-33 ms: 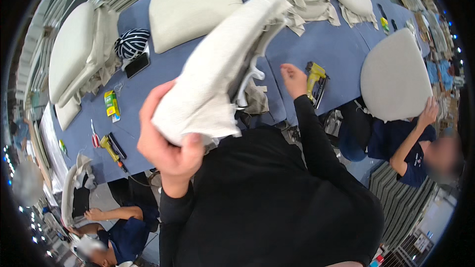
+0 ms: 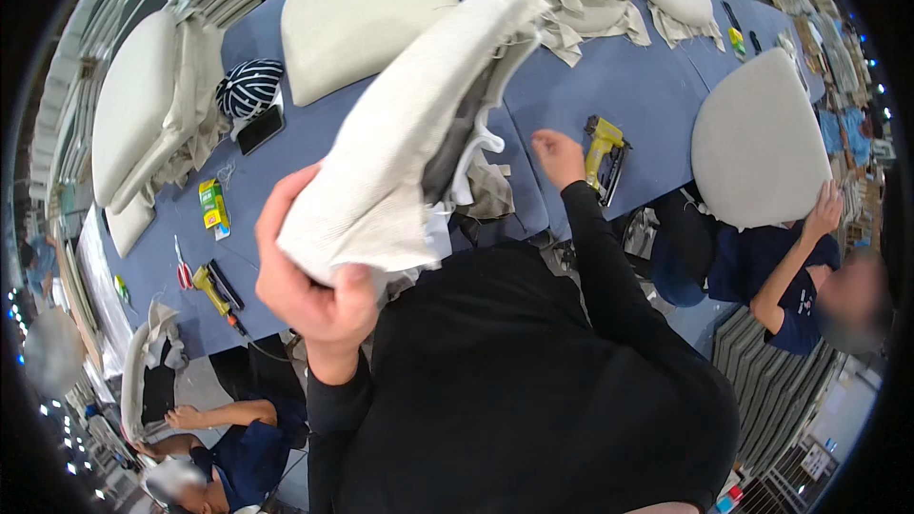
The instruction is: The person is upholstering a cushion by pulling fabric over foam, using a staple gun to secure the fabric, and trimming excess material with scissors. They also use a screwdriver to adjust the cushion's internal structure.
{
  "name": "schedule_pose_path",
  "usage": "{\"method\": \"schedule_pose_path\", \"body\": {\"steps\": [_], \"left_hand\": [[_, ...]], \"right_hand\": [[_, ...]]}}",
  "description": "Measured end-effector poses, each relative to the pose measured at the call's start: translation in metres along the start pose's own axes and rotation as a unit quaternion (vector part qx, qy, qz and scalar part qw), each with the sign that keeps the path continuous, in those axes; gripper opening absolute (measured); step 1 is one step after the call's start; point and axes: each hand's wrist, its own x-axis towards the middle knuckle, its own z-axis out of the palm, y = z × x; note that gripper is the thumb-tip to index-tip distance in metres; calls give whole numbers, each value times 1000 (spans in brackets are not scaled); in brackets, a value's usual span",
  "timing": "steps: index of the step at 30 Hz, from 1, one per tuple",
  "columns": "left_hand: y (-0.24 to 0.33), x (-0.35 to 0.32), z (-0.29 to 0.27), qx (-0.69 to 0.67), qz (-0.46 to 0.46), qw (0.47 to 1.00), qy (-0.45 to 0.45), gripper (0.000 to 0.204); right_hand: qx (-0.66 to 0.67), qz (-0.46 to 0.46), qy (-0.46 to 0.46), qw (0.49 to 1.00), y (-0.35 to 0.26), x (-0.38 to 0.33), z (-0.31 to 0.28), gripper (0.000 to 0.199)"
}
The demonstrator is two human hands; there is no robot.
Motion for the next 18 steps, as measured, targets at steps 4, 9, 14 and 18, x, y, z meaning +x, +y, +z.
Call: {"method": "schedule_pose_path", "body": {"steps": [4,9,14,18], "left_hand": [[-4,-5,-5,26,-2,1000,-12,87],[-2,-7,-2,28,21,999,-13,81],[6,8,0,63,76,994,-44,66],[18,9,4,59,93,993,-44,66]], "right_hand": [[-74,-25,-79,994,19,-12,38,15],[-134,-65,-56,987,9,-14,71,16],[-261,-44,-251,931,17,7,31,26],[142,-1,-274,951,-5,27,-65,34]]}}
